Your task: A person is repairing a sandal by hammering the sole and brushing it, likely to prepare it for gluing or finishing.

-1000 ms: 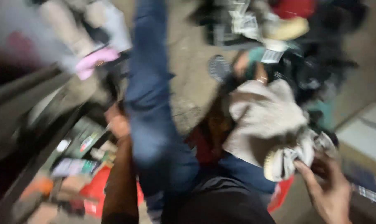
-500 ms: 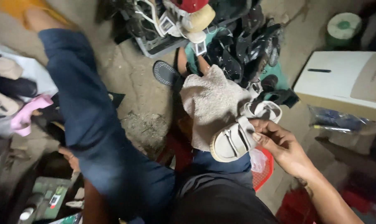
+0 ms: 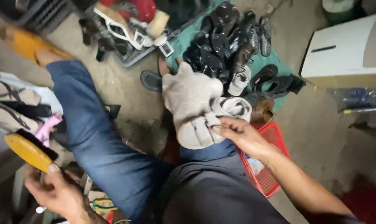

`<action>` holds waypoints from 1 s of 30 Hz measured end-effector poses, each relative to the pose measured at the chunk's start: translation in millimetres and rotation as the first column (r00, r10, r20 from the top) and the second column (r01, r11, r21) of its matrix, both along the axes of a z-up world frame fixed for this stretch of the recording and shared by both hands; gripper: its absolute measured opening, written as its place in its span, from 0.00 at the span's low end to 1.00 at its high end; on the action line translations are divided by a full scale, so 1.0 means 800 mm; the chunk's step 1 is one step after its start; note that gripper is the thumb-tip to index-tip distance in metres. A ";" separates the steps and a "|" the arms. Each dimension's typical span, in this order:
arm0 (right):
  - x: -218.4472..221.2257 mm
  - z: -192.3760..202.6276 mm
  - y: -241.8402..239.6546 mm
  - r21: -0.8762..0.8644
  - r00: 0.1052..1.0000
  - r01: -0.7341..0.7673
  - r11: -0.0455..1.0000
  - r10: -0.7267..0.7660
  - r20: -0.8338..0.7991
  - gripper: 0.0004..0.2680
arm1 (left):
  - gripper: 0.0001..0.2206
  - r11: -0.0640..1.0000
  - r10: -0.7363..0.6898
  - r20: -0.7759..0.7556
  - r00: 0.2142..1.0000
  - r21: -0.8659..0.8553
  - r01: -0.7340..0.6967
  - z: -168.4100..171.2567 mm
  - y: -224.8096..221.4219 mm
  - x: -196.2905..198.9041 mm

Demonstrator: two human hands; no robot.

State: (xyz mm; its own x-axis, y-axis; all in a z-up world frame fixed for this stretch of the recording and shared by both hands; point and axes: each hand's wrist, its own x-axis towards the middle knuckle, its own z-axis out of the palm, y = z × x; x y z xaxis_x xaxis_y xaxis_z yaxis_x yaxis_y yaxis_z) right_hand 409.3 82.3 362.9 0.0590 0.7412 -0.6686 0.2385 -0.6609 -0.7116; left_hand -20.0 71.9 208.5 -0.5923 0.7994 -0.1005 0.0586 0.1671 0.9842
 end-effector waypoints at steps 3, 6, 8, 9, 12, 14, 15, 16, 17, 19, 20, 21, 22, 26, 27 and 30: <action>-0.001 -0.014 0.005 -0.140 0.970 0.177 0.974 -0.197 -0.145 0.15 | 0.23 0.986 -0.158 -0.022 0.987 0.054 0.159 0.053 -0.012 0.056; -0.019 -0.016 0.015 -0.354 0.847 0.360 0.863 -0.461 -0.263 0.31 | 0.24 0.960 -0.279 0.003 0.960 0.008 0.279 0.085 -0.013 0.115; -0.033 -0.027 0.017 -0.404 0.753 0.398 0.824 -0.545 -0.369 0.35 | 0.23 0.939 -0.341 0.050 0.939 -0.022 0.342 0.091 -0.004 0.156; -0.041 -0.040 0.015 -0.287 0.601 0.392 0.874 -0.479 -0.640 0.27 | 0.23 0.910 -0.398 0.044 0.916 -0.104 0.400 0.085 0.002 0.173; -0.051 -0.051 0.027 -0.196 0.420 0.371 0.908 -0.352 -0.837 0.25 | 0.22 0.867 -0.496 -0.187 0.848 -0.150 0.475 0.074 0.008 0.231; -0.053 -0.052 0.037 -0.217 0.448 0.344 0.914 -0.362 -0.817 0.30 | 0.21 0.840 -0.530 -0.391 0.753 -0.116 0.531 0.082 -0.004 0.266; -0.054 -0.055 0.040 -0.250 0.397 0.394 0.885 -0.409 -0.822 0.29 | 0.22 0.800 -0.591 -0.348 0.728 -0.142 0.582 0.095 -0.018 0.282; -0.055 -0.057 0.042 -0.287 0.350 0.436 0.853 -0.455 -0.819 0.28 | 0.23 0.760 -0.646 -0.295 0.704 -0.167 0.628 0.106 -0.036 0.300; -0.054 -0.057 0.041 -0.297 0.329 0.431 0.852 -0.454 -0.828 0.28 | 0.23 0.759 -0.647 -0.314 0.695 -0.182 0.625 0.095 -0.036 0.294; -0.052 -0.057 0.039 -0.388 0.247 0.486 0.783 -0.549 -0.799 0.29 | 0.25 0.726 -0.633 -0.471 0.615 -0.085 0.682 0.073 -0.040 0.283; -0.051 -0.059 0.038 -0.394 0.243 0.466 0.792 -0.543 -0.804 0.29 | 0.25 0.738 -0.622 -0.482 0.618 -0.094 0.669 0.058 -0.020 0.278; -0.051 -0.059 0.037 -0.309 0.323 0.401 0.862 -0.448 -0.834 0.32 | 0.24 0.808 -0.565 -0.432 0.703 -0.117 0.577 0.044 0.000 0.270; -0.050 -0.061 0.040 -0.208 0.396 0.334 0.919 -0.337 -0.854 0.35 | 0.22 0.865 -0.494 -0.385 0.779 -0.133 0.483 0.028 0.026 0.263; -0.037 -0.071 0.037 -0.280 0.356 0.369 0.886 -0.413 -0.838 0.33 | 0.24 0.794 -0.602 -0.323 0.731 -0.138 0.592 0.110 0.000 0.296; -0.037 -0.072 0.038 -0.280 0.367 0.383 0.880 -0.424 -0.828 0.33 | 0.23 0.777 -0.619 -0.341 0.707 -0.135 0.615 0.104 0.002 0.298; -0.046 -0.063 0.042 -0.246 0.382 0.381 0.891 -0.394 -0.836 0.33 | 0.22 0.802 -0.588 -0.325 0.741 -0.117 0.585 0.093 0.014 0.296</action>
State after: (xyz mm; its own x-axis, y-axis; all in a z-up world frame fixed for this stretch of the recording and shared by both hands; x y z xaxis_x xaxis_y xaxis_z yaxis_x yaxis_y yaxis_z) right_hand 372.3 116.0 312.2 -0.2582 0.7877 -0.5593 -0.7601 -0.5230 -0.3856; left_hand 216.9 83.4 282.7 -0.0042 1.0000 0.0047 0.4654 -0.0022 0.8851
